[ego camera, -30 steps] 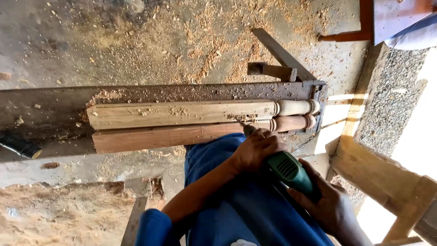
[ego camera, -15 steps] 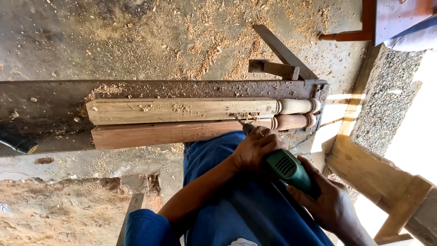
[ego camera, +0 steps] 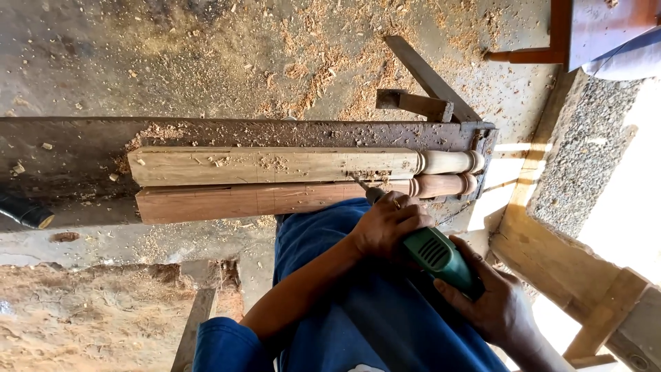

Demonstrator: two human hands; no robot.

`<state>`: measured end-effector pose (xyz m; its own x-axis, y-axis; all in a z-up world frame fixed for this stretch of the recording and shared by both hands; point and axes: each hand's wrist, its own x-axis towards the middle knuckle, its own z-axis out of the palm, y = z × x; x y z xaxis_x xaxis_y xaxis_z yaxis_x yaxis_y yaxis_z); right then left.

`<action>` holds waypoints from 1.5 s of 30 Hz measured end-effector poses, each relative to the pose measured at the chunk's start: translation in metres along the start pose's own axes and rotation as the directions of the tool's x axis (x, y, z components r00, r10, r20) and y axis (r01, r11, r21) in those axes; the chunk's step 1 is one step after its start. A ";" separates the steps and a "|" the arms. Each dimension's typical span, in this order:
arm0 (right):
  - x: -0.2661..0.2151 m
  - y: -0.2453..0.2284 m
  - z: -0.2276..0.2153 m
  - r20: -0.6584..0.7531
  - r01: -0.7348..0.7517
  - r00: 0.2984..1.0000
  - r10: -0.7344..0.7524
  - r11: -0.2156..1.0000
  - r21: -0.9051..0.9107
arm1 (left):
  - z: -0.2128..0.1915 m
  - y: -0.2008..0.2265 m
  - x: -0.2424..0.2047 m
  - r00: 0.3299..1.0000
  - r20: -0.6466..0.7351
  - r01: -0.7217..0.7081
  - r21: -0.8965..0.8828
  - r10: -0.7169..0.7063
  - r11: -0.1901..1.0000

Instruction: The person uses a handheld electric drill to make multiple holes in a wooden plank resting on a workbench. They repeatedly position the drill, create holes, and clear wood shavings with their hand while working on the same plank.

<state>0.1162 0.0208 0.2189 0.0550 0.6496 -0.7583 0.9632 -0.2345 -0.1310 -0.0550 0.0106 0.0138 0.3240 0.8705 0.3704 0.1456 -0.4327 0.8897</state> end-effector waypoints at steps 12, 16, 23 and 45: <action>-0.001 -0.027 -0.003 -0.106 0.350 0.927 -0.359 0.932 -0.092 | -0.033 0.012 0.009 0.964 -0.261 -0.059 -0.061 0.041 0.996; 0.004 -0.037 -0.006 -0.078 0.325 0.940 -0.333 0.941 -0.097 | -0.025 0.006 -0.001 0.957 -0.286 -0.066 -0.041 0.051 0.997; 0.012 -0.063 -0.020 -0.032 0.443 0.891 -0.454 0.881 -0.166 | -0.027 0.007 -0.003 0.934 -0.356 -0.008 -0.084 -0.023 0.996; 0.031 -0.057 -0.018 0.066 0.402 0.913 -0.402 0.862 -0.309 | -0.014 -0.007 -0.013 0.909 -0.416 -0.014 -0.065 -0.014 0.998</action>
<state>0.0673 0.0671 0.2147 -0.3544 0.6402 -0.6816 0.9337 0.2820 -0.2206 -0.0733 0.0060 0.0064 -0.0966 0.8950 0.4354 0.0798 -0.4291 0.8997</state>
